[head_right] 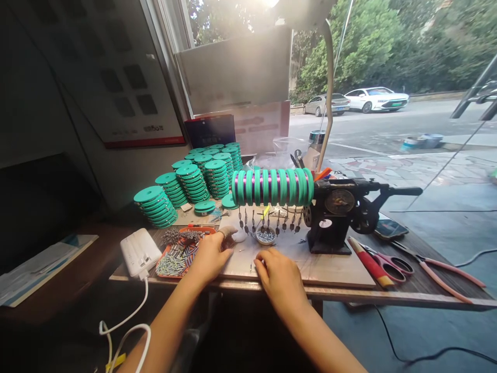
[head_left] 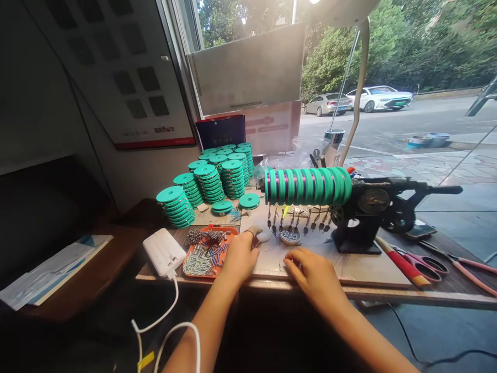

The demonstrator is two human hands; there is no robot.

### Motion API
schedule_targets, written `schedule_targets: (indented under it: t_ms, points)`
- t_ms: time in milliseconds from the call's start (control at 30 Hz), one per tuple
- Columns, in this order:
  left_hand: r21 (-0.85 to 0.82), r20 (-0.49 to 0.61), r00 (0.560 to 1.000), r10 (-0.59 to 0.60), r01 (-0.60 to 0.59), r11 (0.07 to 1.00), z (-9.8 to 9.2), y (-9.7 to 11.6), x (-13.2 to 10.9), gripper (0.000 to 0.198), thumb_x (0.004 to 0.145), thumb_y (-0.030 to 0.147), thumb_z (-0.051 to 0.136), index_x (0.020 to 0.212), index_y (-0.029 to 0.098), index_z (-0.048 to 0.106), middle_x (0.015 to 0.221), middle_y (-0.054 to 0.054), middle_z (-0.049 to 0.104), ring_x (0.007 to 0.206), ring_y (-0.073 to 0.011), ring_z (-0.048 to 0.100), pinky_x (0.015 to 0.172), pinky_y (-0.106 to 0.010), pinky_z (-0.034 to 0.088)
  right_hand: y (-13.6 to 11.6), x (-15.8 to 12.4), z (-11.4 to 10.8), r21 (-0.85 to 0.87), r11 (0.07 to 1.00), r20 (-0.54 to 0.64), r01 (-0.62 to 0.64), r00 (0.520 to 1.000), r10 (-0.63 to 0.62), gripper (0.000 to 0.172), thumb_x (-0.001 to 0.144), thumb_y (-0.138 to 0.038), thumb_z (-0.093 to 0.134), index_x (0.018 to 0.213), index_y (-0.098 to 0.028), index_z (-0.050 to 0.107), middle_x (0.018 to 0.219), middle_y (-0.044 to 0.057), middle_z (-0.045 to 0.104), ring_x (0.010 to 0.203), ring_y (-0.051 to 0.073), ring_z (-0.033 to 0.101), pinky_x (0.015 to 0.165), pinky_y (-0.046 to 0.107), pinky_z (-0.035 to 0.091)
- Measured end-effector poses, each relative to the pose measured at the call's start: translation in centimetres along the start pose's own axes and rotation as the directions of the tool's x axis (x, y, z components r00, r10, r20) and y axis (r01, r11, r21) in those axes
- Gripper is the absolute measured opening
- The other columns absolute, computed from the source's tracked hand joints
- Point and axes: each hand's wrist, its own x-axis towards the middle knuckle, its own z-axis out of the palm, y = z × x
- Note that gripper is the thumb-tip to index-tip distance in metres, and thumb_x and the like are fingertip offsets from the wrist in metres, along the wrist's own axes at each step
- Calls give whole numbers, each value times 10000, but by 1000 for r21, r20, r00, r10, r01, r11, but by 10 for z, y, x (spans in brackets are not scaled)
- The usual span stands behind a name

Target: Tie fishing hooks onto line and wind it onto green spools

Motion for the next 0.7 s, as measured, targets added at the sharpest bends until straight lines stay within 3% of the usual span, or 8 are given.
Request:
schedule_targets:
  t_ms: [200, 300, 400, 567, 633, 700]
  points:
    - [-177, -76, 995, -66, 52, 983, 10, 15, 10, 162, 611, 226, 658, 765, 191, 692, 584, 5, 565, 588, -172, 498, 633, -280, 359, 3, -2, 1, -43, 998, -33, 36, 999, -37, 250, 838, -230, 402, 728, -174, 620, 711, 53, 626, 654, 188, 595, 595, 269, 390]
    - [-331, -55, 991, -124, 99, 938, 18, 19, 15, 110, 567, 226, 687, 660, 167, 678, 556, -3, 562, 595, -169, 497, 618, -272, 359, 3, -2, 1, -70, 996, -53, 52, 997, -56, 264, 845, -231, 396, 725, -179, 625, 696, 48, 623, 640, 182, 590, 580, 263, 383]
    - [-508, 17, 984, -179, 163, 846, 18, 22, 6, 129, 556, 253, 703, 600, 150, 640, 581, -9, 574, 589, -142, 497, 574, -240, 367, 3, -2, -1, -86, 994, -58, 67, 996, -73, 267, 848, -219, 393, 727, -181, 628, 689, 40, 621, 640, 173, 592, 579, 253, 382]
    - [-711, 214, 934, -287, 350, 610, 12, 28, -54, 295, 630, 432, 666, 717, 158, 605, 595, 22, 543, 397, -30, 346, 377, -154, 233, 6, -2, -1, -99, 991, -68, 91, 993, -98, 291, 857, -211, 364, 763, -176, 637, 692, 40, 610, 649, 174, 596, 575, 254, 392]
    - [-817, 393, 853, -343, 495, 296, 15, 24, -83, 289, 586, 380, 737, 701, 161, 588, 634, 19, 569, 385, -1, 370, 365, -126, 228, 7, -3, -2, -101, 989, -74, 109, 990, -117, 303, 854, -219, 361, 734, -180, 635, 676, 36, 603, 636, 173, 594, 570, 256, 403]
    - [-806, 471, 809, -352, 556, 201, 21, 13, -108, 332, 528, 397, 776, 645, 158, 576, 556, 29, 558, 336, -3, 378, 326, -126, 213, 6, -7, -4, -105, 987, -89, 121, 987, -131, 303, 853, -224, 352, 757, -177, 635, 701, 45, 612, 631, 176, 598, 573, 269, 426]
